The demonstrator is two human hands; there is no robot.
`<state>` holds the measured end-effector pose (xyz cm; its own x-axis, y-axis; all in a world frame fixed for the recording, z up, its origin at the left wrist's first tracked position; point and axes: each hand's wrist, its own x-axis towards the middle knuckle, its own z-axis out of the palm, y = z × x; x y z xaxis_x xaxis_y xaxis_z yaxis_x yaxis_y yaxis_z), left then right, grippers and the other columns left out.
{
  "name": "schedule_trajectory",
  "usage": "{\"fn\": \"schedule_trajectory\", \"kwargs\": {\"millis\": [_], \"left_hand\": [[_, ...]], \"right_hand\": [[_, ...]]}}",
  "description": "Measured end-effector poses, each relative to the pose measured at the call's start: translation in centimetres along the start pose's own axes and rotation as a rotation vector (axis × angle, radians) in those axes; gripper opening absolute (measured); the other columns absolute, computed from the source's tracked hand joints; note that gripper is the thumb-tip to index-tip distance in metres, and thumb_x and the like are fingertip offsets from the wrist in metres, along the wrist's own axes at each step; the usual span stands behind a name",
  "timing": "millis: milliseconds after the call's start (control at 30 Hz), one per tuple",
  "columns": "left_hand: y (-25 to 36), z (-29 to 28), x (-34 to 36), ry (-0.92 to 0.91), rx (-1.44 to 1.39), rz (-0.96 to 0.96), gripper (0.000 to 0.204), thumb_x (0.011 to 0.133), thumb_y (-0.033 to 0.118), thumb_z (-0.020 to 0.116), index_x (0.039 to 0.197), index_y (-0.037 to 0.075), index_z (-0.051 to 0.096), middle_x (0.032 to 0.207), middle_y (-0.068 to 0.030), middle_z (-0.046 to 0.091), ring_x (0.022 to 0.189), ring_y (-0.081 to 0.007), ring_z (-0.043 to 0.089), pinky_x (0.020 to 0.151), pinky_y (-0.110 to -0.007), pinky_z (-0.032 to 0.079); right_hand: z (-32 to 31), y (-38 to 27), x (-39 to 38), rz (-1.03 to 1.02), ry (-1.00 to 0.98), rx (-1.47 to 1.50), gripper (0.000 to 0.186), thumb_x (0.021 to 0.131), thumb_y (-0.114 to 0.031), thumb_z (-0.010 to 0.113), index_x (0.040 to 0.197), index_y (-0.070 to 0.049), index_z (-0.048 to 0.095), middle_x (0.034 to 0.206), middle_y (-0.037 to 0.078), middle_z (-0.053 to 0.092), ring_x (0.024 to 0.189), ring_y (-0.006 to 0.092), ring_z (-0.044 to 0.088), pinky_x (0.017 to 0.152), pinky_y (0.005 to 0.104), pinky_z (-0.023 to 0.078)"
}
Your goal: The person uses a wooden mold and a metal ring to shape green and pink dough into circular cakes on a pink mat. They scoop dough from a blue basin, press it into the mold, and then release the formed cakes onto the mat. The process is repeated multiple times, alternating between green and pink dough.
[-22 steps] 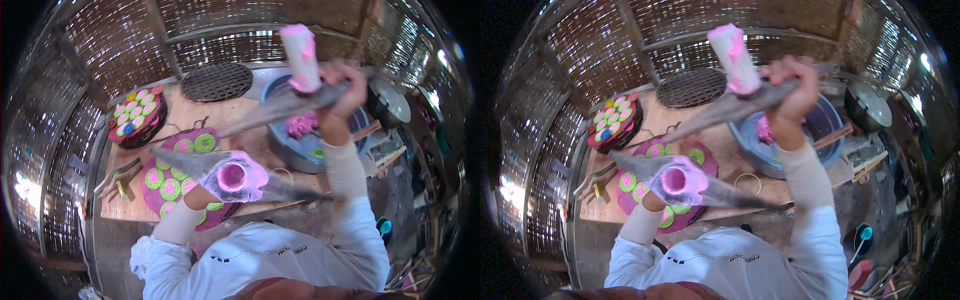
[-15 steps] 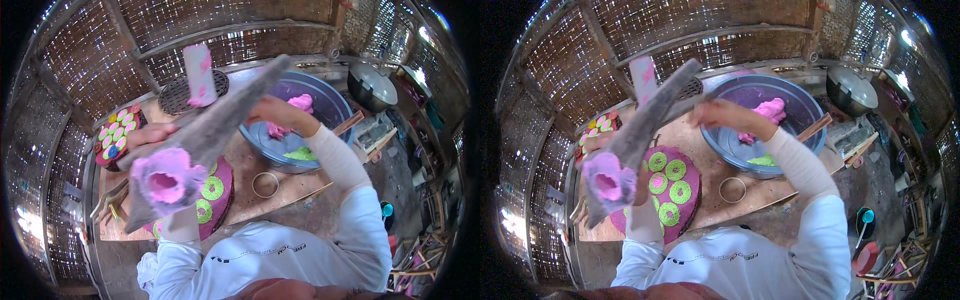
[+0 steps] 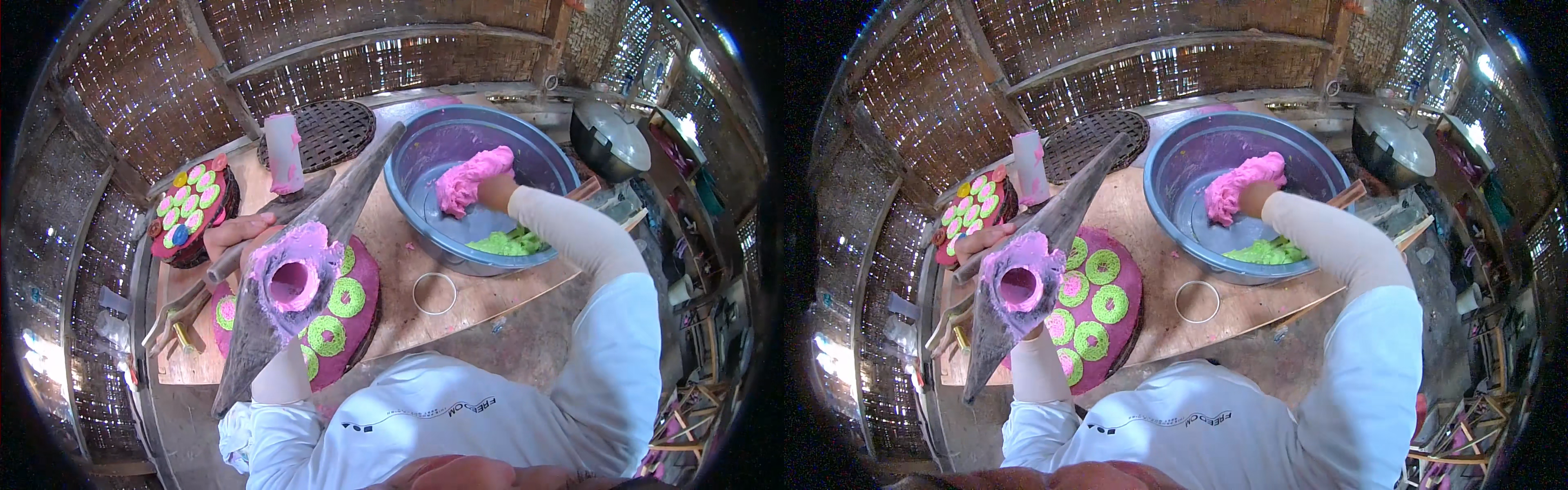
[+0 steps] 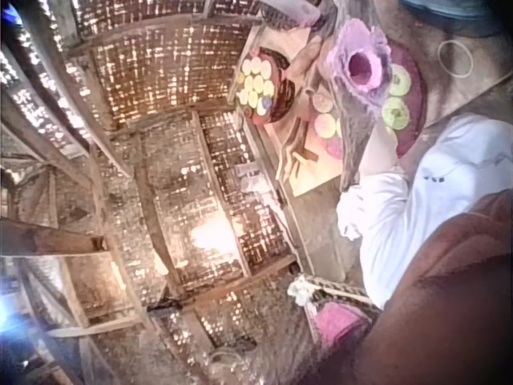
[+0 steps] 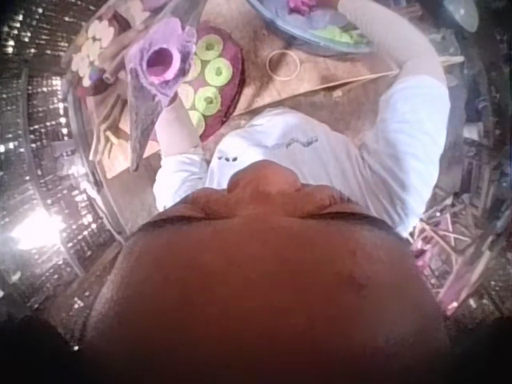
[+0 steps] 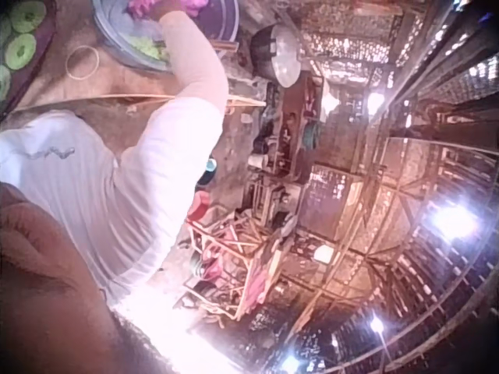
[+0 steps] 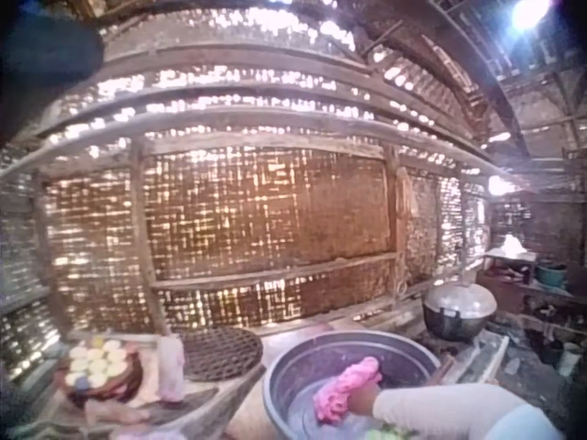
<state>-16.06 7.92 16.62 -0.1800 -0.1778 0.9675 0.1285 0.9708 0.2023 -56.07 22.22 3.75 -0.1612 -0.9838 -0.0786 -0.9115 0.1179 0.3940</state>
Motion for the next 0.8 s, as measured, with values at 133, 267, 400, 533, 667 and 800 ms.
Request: {"fn": "schedule_trajectory", "kwargs": {"millis": [133, 267, 400, 533, 667, 800], "left_hand": [[-0.2, -1.6, -1.3, 0.023, -0.169, -0.197, 0.025, 0.074, 0.020, 0.067, 0.089, 0.006, 0.051, 0.088, -0.0088, 0.048, 0.088, -0.0195, 0.053, 0.080, -0.032, 0.045], [0.0, -3.3, -1.7, -0.047, 0.148, -0.130, 0.027, 0.078, 0.025, 0.062, 0.088, 0.005, 0.048, 0.087, -0.0088, 0.049, 0.086, -0.0182, 0.052, 0.080, -0.031, 0.044], [0.2, -2.5, -1.8, 0.056, -0.167, -0.347, 0.030, 0.082, 0.030, 0.057, 0.090, 0.002, 0.047, 0.088, -0.0095, 0.047, 0.086, -0.0195, 0.051, 0.077, -0.033, 0.045], [-0.4, -1.8, -2.4, -0.091, 0.040, -0.107, 0.032, 0.082, 0.031, 0.057, 0.091, 0.003, 0.046, 0.090, -0.0096, 0.046, 0.089, -0.0188, 0.050, 0.078, -0.034, 0.045], [-0.8, -1.8, -3.2, -0.078, -0.041, -0.271, 0.035, 0.081, 0.030, 0.060, 0.094, 0.003, 0.042, 0.091, -0.0099, 0.046, 0.087, -0.0178, 0.051, 0.078, -0.031, 0.046], [-0.4, -2.3, -3.3, -0.068, -0.068, -0.393, 0.035, 0.081, 0.029, 0.060, 0.093, 0.003, 0.041, 0.091, -0.0094, 0.049, 0.082, -0.0162, 0.053, 0.076, -0.028, 0.047]], "right_hand": [[-7.2, -2.0, -1.0, 0.126, -0.098, -0.435, 0.019, 0.074, -0.018, 0.052, 0.082, -0.012, 0.069, 0.081, 0.005, 0.067, 0.074, 0.0227, 0.064, 0.054, 0.0389, 0.047], [-14.3, -3.6, -2.3, 0.183, -0.121, -0.107, 0.018, 0.075, -0.022, 0.054, 0.079, -0.013, 0.069, 0.079, 0.007, 0.066, 0.072, 0.0225, 0.065, 0.056, 0.0376, 0.047], [-10.1, -3.4, -1.6, 0.125, -0.030, -0.157, 0.016, 0.077, -0.018, 0.052, 0.080, -0.015, 0.067, 0.080, 0.006, 0.066, 0.073, 0.0216, 0.065, 0.057, 0.0344, 0.048], [-3.7, -3.1, 0.1, 0.070, 0.168, -0.168, 0.013, 0.074, -0.016, 0.054, 0.079, -0.014, 0.065, 0.072, 0.005, 0.066, 0.066, 0.0197, 0.064, 0.053, 0.0339, 0.046], [-1.6, -4.4, -0.1, 0.029, 0.288, -0.128, 0.010, 0.071, -0.016, 0.056, 0.071, -0.014, 0.066, 0.064, 0.003, 0.064, 0.060, 0.0184, 0.063, 0.050, 0.0341, 0.044], [-1.3, -4.5, -1.6, 0.010, 0.274, -0.086, 0.011, 0.069, -0.017, 0.057, 0.063, -0.015, 0.065, 0.064, 0.003, 0.063, 0.060, 0.0177, 0.062, 0.049, 0.0337, 0.042]]}}
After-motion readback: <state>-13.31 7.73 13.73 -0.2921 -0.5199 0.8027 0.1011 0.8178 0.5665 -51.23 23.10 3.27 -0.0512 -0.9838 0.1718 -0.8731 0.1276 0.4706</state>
